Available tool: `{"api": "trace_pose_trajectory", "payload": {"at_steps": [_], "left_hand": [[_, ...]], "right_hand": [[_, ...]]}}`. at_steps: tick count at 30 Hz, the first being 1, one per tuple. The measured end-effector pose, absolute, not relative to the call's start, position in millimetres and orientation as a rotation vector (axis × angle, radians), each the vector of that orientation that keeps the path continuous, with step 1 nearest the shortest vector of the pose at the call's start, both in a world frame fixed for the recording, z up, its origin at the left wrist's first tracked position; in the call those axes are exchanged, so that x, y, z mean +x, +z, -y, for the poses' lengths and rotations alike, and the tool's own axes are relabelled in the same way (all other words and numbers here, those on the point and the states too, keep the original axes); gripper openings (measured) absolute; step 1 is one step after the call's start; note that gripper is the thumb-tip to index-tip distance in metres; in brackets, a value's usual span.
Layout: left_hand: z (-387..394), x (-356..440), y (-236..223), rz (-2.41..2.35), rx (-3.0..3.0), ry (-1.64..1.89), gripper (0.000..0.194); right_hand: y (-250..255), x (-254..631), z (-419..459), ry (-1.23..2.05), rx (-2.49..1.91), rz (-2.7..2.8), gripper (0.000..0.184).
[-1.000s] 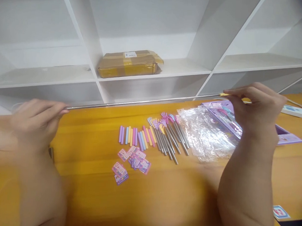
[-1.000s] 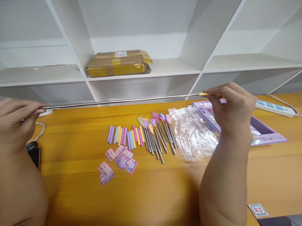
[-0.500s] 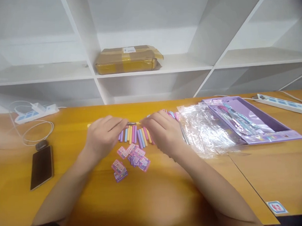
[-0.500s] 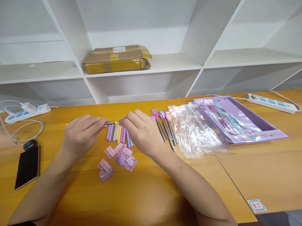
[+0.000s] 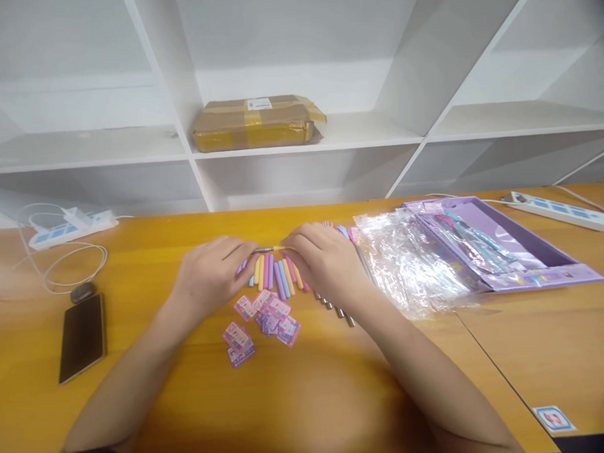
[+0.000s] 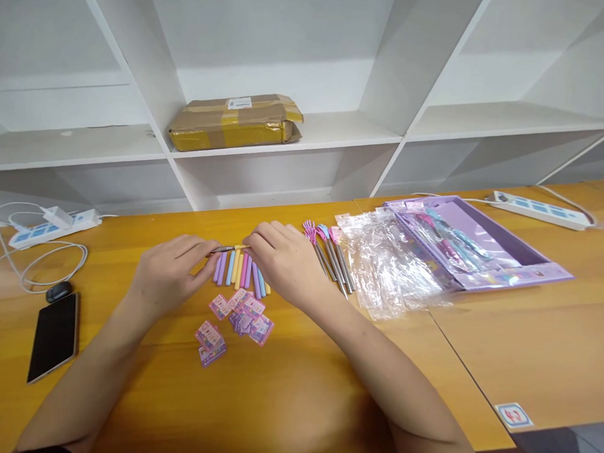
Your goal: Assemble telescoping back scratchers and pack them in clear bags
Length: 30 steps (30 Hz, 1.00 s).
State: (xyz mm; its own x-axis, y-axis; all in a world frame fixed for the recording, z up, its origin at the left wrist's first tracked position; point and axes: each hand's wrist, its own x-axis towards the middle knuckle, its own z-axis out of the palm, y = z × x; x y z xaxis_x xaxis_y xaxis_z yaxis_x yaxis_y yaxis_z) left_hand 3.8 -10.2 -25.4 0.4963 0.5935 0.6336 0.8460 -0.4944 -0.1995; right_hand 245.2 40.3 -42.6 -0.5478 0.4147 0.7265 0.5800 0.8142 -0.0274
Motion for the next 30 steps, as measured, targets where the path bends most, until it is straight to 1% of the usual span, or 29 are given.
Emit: {"api": "trace_pose_trajectory", "payload": {"at_steps": [4,13,24,27,30], "left_hand": [[10.7,3.0,-25.4,1.219,-2.237,-0.641,0.014],[13.9,2.9,-23.5,1.203,-2.229,-0.628,0.014],[16.8,3.1,-23.3,1.187,-2.313,-0.592,0.018],[17.1,4.8,-23.1,1.207,-2.305,-0.526,0.019],[8.0,-26.1,-15.8,1.23,-2.224,-0.536,0.021]], "right_hand": [[-44.7,243.9,-41.7,-0.256,-0.734,2.258,0.021],[-49.2,241.6,-42.1,-0.238,-0.686,2.251,0.019],[-48.3,240.0,-36.0,-0.2,-0.617,2.237,0.019],[-50.5,239.6,-38.1,-0.25,-0.594,2.248,0.02],[-47.7,266.9,-62.1,-0.335,-0.619,2.205,0.024]]}}
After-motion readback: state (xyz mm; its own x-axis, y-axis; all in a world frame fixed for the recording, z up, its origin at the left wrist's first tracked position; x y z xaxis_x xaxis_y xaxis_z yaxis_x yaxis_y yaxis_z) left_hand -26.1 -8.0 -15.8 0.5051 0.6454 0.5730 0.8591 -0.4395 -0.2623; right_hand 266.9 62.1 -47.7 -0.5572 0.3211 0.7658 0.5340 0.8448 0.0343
